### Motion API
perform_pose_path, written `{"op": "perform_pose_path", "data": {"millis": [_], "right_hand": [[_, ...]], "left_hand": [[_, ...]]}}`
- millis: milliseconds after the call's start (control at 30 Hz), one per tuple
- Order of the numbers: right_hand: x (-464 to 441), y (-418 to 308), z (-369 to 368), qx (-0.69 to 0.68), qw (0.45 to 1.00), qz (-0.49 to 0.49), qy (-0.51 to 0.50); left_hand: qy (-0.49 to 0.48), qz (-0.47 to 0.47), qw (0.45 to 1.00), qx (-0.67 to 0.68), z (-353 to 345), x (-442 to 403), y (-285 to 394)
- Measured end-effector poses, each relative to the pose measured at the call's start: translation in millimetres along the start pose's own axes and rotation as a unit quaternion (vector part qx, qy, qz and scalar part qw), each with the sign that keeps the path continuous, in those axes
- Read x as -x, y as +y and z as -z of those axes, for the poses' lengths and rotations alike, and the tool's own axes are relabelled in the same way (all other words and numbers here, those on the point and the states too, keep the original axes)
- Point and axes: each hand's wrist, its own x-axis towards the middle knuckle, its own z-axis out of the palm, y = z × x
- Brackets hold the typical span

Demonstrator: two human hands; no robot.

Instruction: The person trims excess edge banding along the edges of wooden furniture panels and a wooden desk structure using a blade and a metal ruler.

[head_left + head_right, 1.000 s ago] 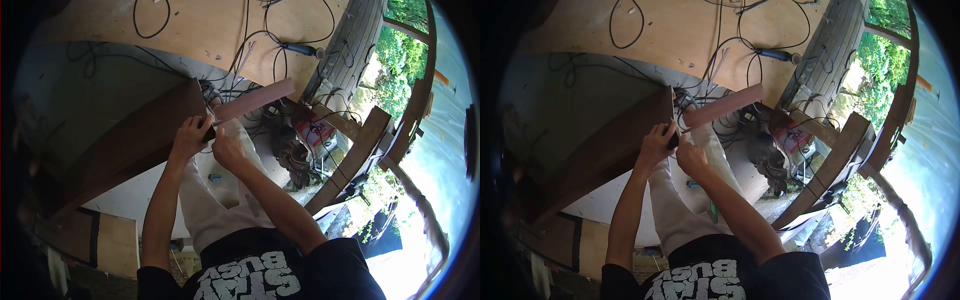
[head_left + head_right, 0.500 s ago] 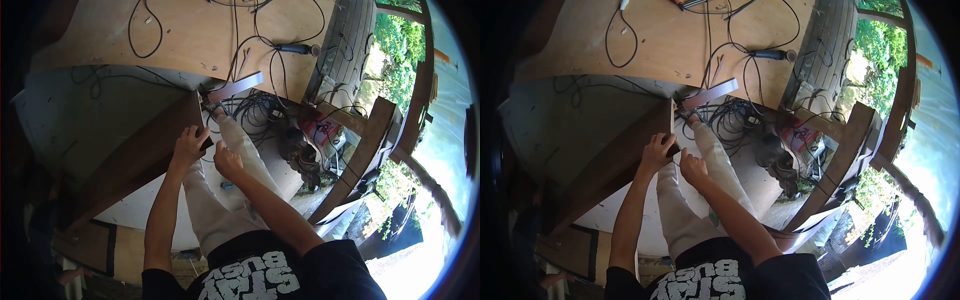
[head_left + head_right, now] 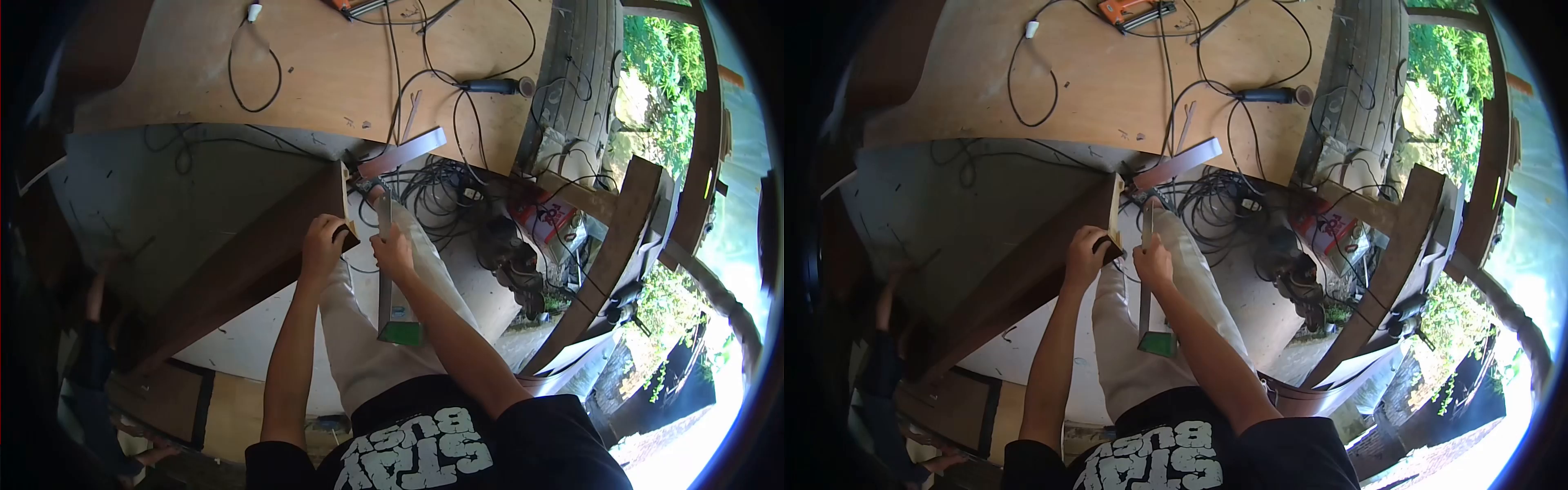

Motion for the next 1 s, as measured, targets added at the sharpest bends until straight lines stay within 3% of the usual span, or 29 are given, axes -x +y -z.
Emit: {"op": "perform_pose_path", "data": {"millis": [133,200,233,267,300,333,367,400,433,467,533,567,600,633,667,700,733,800,867,933,1000], "right_hand": [[-1.9,-8.7,-20.1,0.082,0.989,0.118,0.026],[9.3,-22.4,-25.5,0.138,0.984,0.116,0.001],[13.5,-30.9,-21.9,0.165,0.978,0.123,-0.034],[8.6,-17.8,-26.6,0.122,0.963,0.238,0.024],[2.7,-28.0,-20.9,0.083,0.987,0.112,-0.077],[26.1,-63.0,-9.0,0.03,0.989,0.124,-0.081],[23.7,-72.2,-4.1,0.083,0.983,0.129,-0.099],[-28.0,-18.6,-19.2,0.003,0.978,0.192,-0.083],[3.4,-60.5,-9.2,0.133,0.965,0.22,-0.045],[-97.9,23.6,-25.1,0.182,0.906,0.383,0.021],[-3.3,-70.4,-1.9,-0.035,0.978,0.177,-0.104],[11.1,-86.6,5.0,-0.079,0.983,0.14,-0.091],[-34.3,-69.6,8.9,-0.023,0.981,0.173,-0.084],[-34.9,-74.7,11.2,-0.006,0.962,0.269,-0.037],[-63.1,-79.0,10.3,-0.034,0.956,0.29,-0.033],[-80.3,-84.2,12.0,-0.056,0.954,0.276,-0.106],[-67.2,-99.4,11.5,-0.059,0.971,0.215,-0.082],[-41.5,-135.5,13.4,-0.048,0.972,0.17,-0.155],[-56.9,-142.6,-2.1,0.037,0.963,0.206,-0.173],[21.8,-165.2,-19.0,0.064,0.94,0.279,-0.186],[20.0,-150.5,-37.6,0.118,0.911,0.335,-0.21]], "left_hand": [[0.1,-0.018,0.995,-0.019,-2.2,10.2,5.3],[0.186,0.043,0.982,0.004,-2.4,32.3,6.6],[0.223,0.08,0.971,0.038,-7.8,50.8,-3.4],[0.221,0.162,0.952,0.139,-4.5,71.4,-1.9],[0.258,0.219,0.93,0.146,-4.9,96.3,-0.3],[0.193,0.344,0.899,0.191,12.8,119.3,12.8],[0.213,0.34,0.894,0.2,-1.5,152.3,-4.9],[0.224,0.39,0.876,0.174,-6.5,183.4,-10.4],[0.224,0.438,0.857,0.154,-13.5,214.8,-13.8],[0.265,0.447,0.842,0.142,-28.6,248.3,-19.5],[0.323,0.478,0.806,0.135,-58.9,312.6,-25.2],[0.341,0.501,0.783,0.143,-77.6,342.5,-23.5],[0.371,0.512,0.76,0.15,-101.1,369.9,-24.8],[0.365,0.535,0.746,0.153,-125.4,394.4,-25.7],[0.354,0.562,0.732,0.156,-145.3,403.8,-27.2],[0.336,0.577,0.723,0.175,-171.0,419.2,-27.9],[0.317,0.592,0.715,0.194,-192.7,429.0,-25.6],[0.287,0.572,0.707,0.301,-219.7,433.9,-11.0],[0.304,0.545,0.698,0.352,-267.7,437.4,-14.2],[0.362,0.522,0.677,0.371,-258.1,439.6,8.9],[0.302,0.498,0.733,0.351,-326.9,446.0,-40.7]]}}
